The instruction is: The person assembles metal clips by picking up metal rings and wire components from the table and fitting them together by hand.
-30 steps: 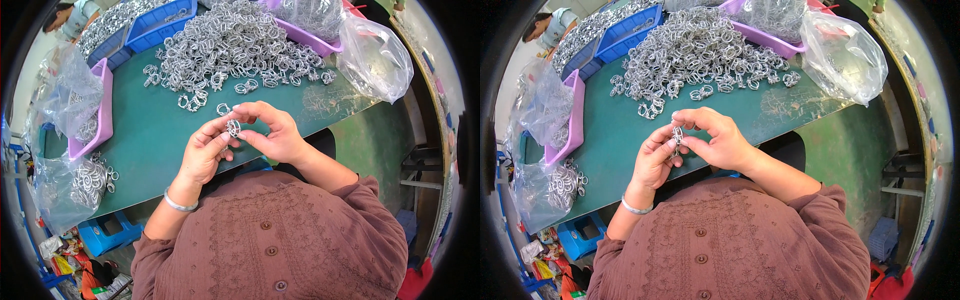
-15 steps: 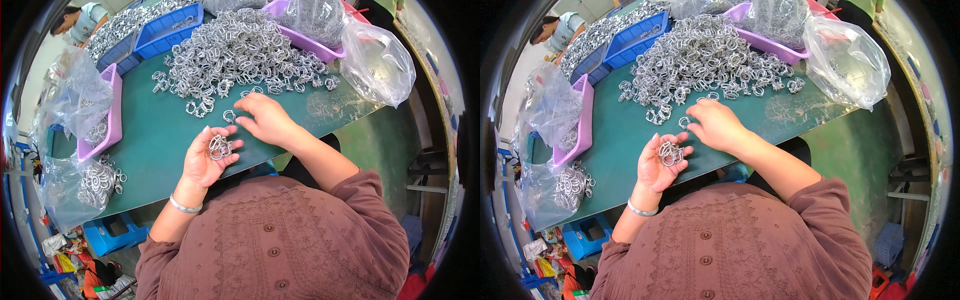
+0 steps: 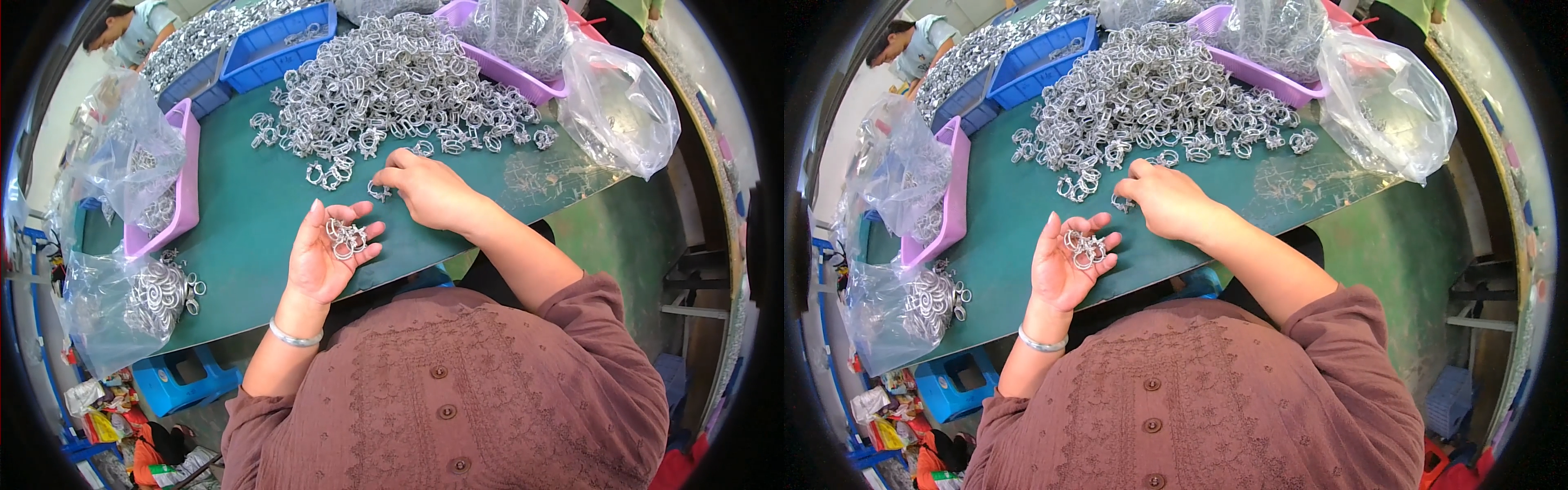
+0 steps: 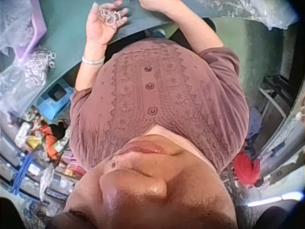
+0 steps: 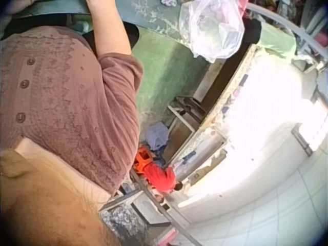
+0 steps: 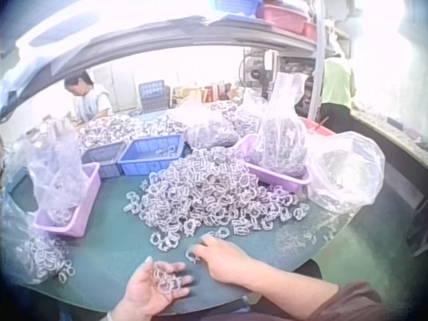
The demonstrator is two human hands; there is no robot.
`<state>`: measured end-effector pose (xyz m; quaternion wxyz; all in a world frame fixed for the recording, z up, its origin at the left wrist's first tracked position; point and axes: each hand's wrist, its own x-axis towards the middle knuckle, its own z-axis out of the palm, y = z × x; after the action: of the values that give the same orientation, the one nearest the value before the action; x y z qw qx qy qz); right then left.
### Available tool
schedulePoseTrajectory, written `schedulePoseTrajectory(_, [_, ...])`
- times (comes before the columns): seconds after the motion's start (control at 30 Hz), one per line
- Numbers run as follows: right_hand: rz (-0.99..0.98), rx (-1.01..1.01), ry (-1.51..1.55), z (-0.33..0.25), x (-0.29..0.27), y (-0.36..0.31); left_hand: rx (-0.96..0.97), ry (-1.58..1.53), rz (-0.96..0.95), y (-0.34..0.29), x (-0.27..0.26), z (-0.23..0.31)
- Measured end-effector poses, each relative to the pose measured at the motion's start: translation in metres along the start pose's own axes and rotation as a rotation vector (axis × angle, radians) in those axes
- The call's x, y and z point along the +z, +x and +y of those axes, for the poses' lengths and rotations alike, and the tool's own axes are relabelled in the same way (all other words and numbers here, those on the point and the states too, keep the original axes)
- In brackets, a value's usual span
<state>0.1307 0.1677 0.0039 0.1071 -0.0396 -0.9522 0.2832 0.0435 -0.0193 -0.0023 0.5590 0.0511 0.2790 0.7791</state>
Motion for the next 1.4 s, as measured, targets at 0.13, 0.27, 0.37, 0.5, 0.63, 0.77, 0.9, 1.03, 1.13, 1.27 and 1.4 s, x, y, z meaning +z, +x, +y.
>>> schedulePoseTrajectory(0.13, [0.003, -0.075, -0.040, 0.003, 0.001, 0.001, 0.059, 0.275, 0.074, 0.000, -0.001, -0.001])
schedulePoseTrajectory(0.27, [0.082, -0.154, 0.103, 0.006, 0.000, 0.000, 0.151, 0.552, 0.167, -0.001, 0.013, 0.001])
schedulePoseTrajectory(0.37, [-0.123, 0.092, 0.635, 0.002, -0.009, -0.005, 0.210, 0.688, 0.186, 0.001, 0.016, 0.003])
schedulePoseTrajectory(0.5, [-0.258, 0.188, 1.189, -0.002, -0.014, -0.012, 0.221, 0.843, 0.169, 0.002, 0.026, 0.006])
schedulePoseTrajectory(0.63, [-0.306, 0.226, 1.350, -0.001, -0.012, -0.021, 0.180, 0.835, 0.094, 0.004, 0.036, 0.004])
schedulePoseTrajectory(0.77, [-0.349, 0.260, 1.556, -0.001, -0.009, -0.026, 0.119, 0.804, 0.072, 0.006, 0.037, 0.003])
schedulePoseTrajectory(0.9, [-0.335, 0.262, 1.631, -0.003, -0.010, -0.029, 0.102, 0.797, 0.062, 0.005, 0.040, 0.003])
schedulePoseTrajectory(1.03, [-0.318, 0.282, 1.653, -0.005, -0.010, -0.030, 0.115, 0.780, 0.074, 0.004, 0.040, 0.002])
schedulePoseTrajectory(1.13, [-0.320, 0.274, 1.676, -0.004, -0.008, -0.031, 0.110, 0.780, 0.079, 0.003, 0.040, 0.002])
schedulePoseTrajectory(1.27, [-0.321, 0.274, 1.690, -0.004, -0.007, -0.032, 0.115, 0.777, 0.070, 0.002, 0.039, 0.002])
schedulePoseTrajectory(1.4, [-0.314, 0.272, 1.697, -0.004, -0.006, -0.032, 0.106, 0.715, 0.104, 0.001, 0.040, 0.002])
